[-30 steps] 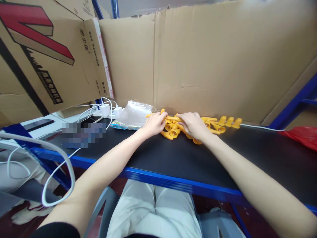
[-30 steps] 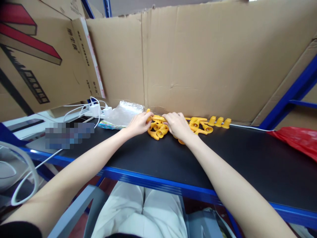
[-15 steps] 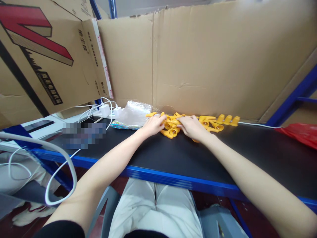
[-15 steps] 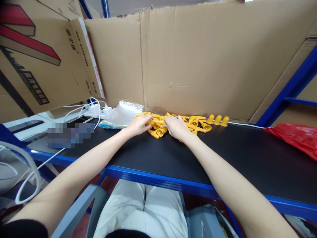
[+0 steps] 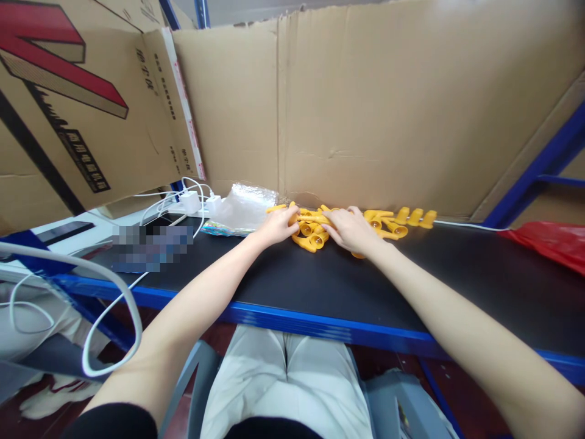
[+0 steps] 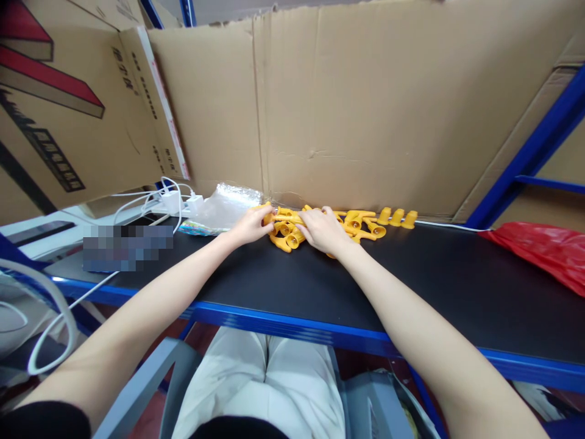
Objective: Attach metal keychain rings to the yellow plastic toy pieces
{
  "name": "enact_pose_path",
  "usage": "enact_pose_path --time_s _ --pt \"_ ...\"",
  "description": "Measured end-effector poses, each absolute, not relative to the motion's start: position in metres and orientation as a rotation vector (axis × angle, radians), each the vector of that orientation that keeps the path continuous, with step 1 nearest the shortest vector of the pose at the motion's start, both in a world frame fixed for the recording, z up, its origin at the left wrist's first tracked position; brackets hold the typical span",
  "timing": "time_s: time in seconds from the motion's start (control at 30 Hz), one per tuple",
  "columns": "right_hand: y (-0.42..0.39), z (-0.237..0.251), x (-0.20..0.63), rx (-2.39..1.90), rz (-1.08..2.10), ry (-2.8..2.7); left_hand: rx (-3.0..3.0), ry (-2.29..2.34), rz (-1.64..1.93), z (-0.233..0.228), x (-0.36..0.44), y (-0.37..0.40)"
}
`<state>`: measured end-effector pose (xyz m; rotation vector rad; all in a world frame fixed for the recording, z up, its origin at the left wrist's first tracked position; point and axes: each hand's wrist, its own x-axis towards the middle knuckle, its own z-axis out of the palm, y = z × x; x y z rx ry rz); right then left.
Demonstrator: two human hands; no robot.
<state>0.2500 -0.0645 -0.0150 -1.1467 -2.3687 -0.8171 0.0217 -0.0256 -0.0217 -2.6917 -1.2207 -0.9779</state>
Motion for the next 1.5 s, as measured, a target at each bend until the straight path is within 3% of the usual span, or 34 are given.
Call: enact_pose_path --time_s 0.8,1.07,1.17,1.33,1.5 --pt "-0.058 -0.016 0.26 -1.186 -0.655 -2.292 -2.478 -1.608 -0.826 -0.014 0.013 -0.026" --pt "-0.042 0.003 0.327 -1.605 -0.561 -1.695 -2.402 -1.711 -0.89 -0.015 0.01 -0.023" --pt "-0.037 0.002 0.367 -1.876 -0.354 -1.37 -2.394 -1.709 -0.942 -0.015 0.009 -0.022" --pt "-0.032 -0.016 0.415 -2.129 -0.048 -0.85 -2.426 -1.662 -1.043 -0.016 0.009 -0.021" --pt "-0.02 -0.047 0.449 -2.179 0.048 -0.862 -2.429 -1.655 -1.073 -0.016 0.009 -0.021"
